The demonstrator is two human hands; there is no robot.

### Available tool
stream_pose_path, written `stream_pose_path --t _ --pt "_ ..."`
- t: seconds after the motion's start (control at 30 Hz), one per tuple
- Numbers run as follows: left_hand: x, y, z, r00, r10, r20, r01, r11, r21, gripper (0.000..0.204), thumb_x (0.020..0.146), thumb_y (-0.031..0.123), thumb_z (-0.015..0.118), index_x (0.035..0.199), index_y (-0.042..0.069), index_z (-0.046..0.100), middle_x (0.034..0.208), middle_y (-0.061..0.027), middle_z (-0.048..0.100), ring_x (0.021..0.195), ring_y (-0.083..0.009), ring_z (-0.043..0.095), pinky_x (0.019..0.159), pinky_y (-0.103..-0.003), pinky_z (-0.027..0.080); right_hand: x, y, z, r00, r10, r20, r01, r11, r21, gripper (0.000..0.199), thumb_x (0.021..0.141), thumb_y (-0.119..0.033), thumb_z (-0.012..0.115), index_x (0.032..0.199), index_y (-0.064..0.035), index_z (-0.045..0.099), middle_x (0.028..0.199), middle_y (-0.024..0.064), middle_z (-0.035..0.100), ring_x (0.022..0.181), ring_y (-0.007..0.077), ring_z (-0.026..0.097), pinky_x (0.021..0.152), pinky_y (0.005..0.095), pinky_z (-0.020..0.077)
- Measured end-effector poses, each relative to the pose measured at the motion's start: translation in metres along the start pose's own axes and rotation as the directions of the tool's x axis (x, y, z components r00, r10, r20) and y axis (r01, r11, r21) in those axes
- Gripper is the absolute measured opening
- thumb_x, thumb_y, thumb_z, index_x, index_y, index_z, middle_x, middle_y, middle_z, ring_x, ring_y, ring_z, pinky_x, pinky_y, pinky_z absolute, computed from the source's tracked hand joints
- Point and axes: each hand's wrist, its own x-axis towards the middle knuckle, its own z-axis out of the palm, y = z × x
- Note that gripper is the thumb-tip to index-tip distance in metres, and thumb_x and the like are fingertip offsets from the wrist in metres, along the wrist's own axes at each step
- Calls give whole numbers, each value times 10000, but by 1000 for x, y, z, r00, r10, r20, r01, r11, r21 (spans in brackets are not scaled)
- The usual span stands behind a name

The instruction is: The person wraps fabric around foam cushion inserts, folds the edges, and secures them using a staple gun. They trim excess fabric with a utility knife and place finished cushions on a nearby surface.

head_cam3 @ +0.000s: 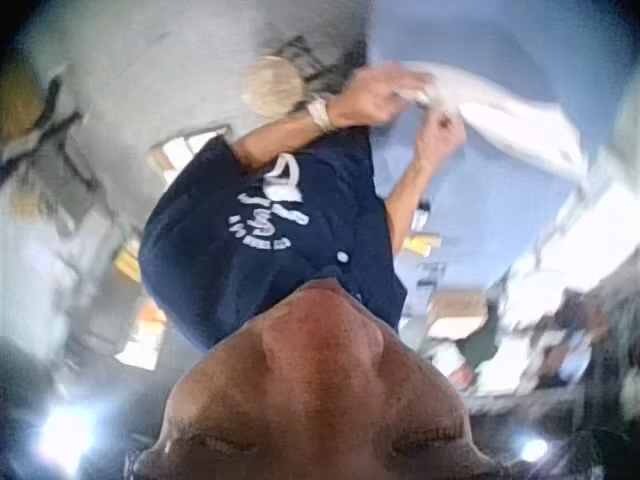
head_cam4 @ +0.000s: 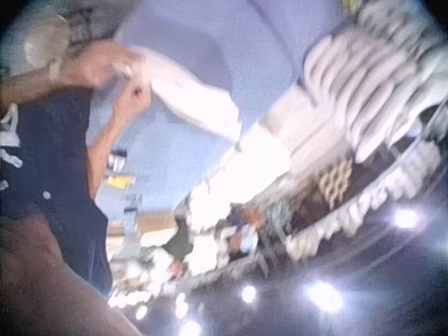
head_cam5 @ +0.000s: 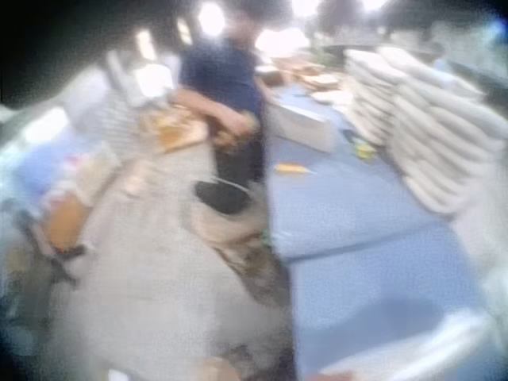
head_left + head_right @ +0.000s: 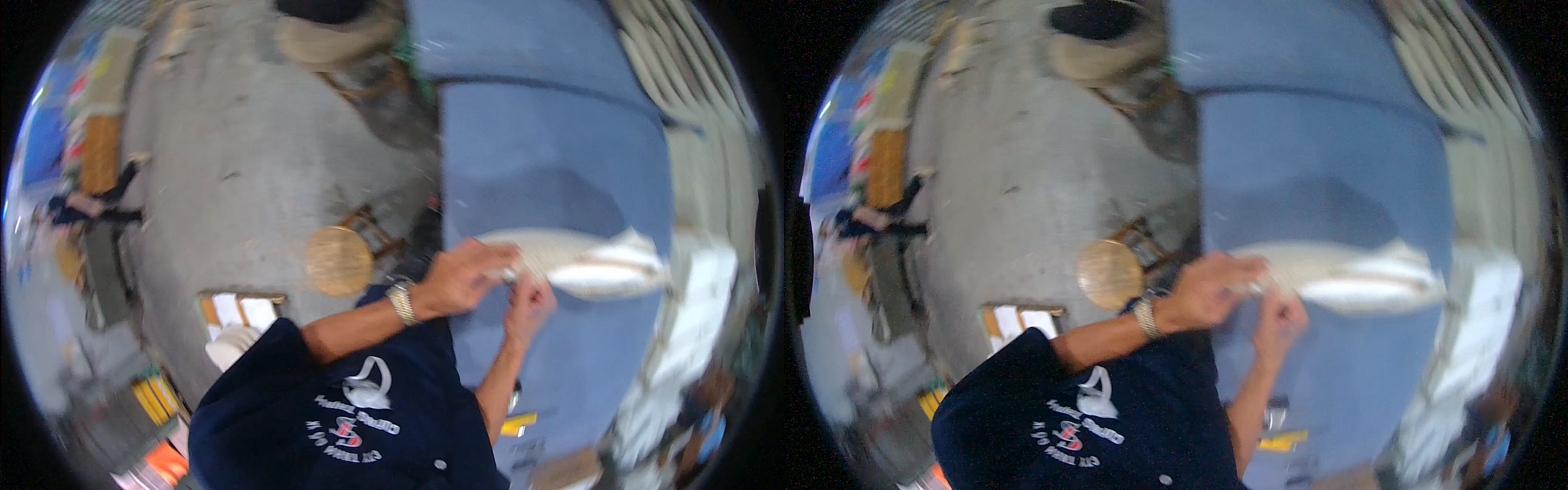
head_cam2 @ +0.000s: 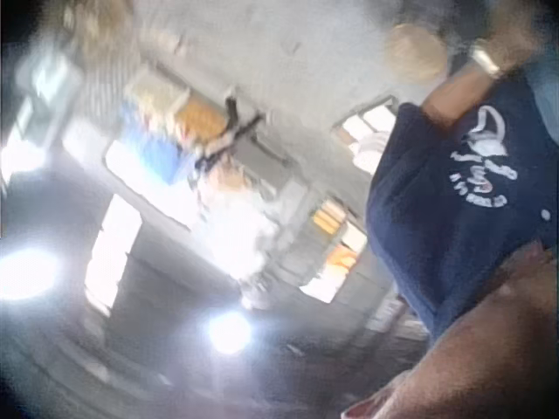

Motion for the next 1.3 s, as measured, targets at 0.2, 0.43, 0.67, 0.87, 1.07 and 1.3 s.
stream_pose_path --t 0.2,0.43,0.67,0.87,1.07,1.3 --pt "-1 -3 -6 994 -112 21 112 994 -8 384 892 141 726 1273 120 678 1339 -75 680 1070 -279 697 908 -381 572 10 -4 21 1000 -12 15 10 993 119 263 1019 -211 582 920 16 670 691 1 552 593 79 444 502 277 335" --pt "0 -9 -9 978 -207 37 210 972 -109 433 860 267 773 1236 73 681 1273 -146 691 1128 -309 690 968 -392 550 10 16 14 994 102 -45 -92 978 185 270 988 -140 620 1128 76 702 916 110 729 699 92 613 537 219 443" --pt "5 4 -20 923 -339 180 382 851 -359 459 868 8 760 1306 -5 624 1360 -141 658 1189 -203 650 1031 -340 512 2 -9 17 992 -115 59 100 971 216 216 1011 -162 640 875 -2 689 694 -3 604 632 59 518 557 242 404" --pt "8 1 -24 918 -276 286 373 848 -378 452 877 -34 740 1312 -10 615 1422 -163 614 1370 -254 536 1106 -364 458 -3 -12 18 990 -134 53 112 946 304 259 1020 -162 630 826 5 670 677 -5 598 609 64 509 544 247 391" --pt "-7 -4 -14 956 -203 211 271 887 -375 560 916 98 746 1438 44 552 1545 -191 490 1474 -313 410 1202 -411 325 -7 -9 21 993 -110 35 92 938 334 274 1009 -191 650 828 12 682 669 3 601 608 70 516 546 253 396" --pt "0 1 -1 876 -407 259 461 864 -203 630 971 293 701 1510 51 480 1622 -239 357 1533 -345 298 1220 -434 270 -12 4 21 994 -101 42 81 936 342 274 1004 -217 655 901 26 727 693 22 634 626 86 553 556 263 426"
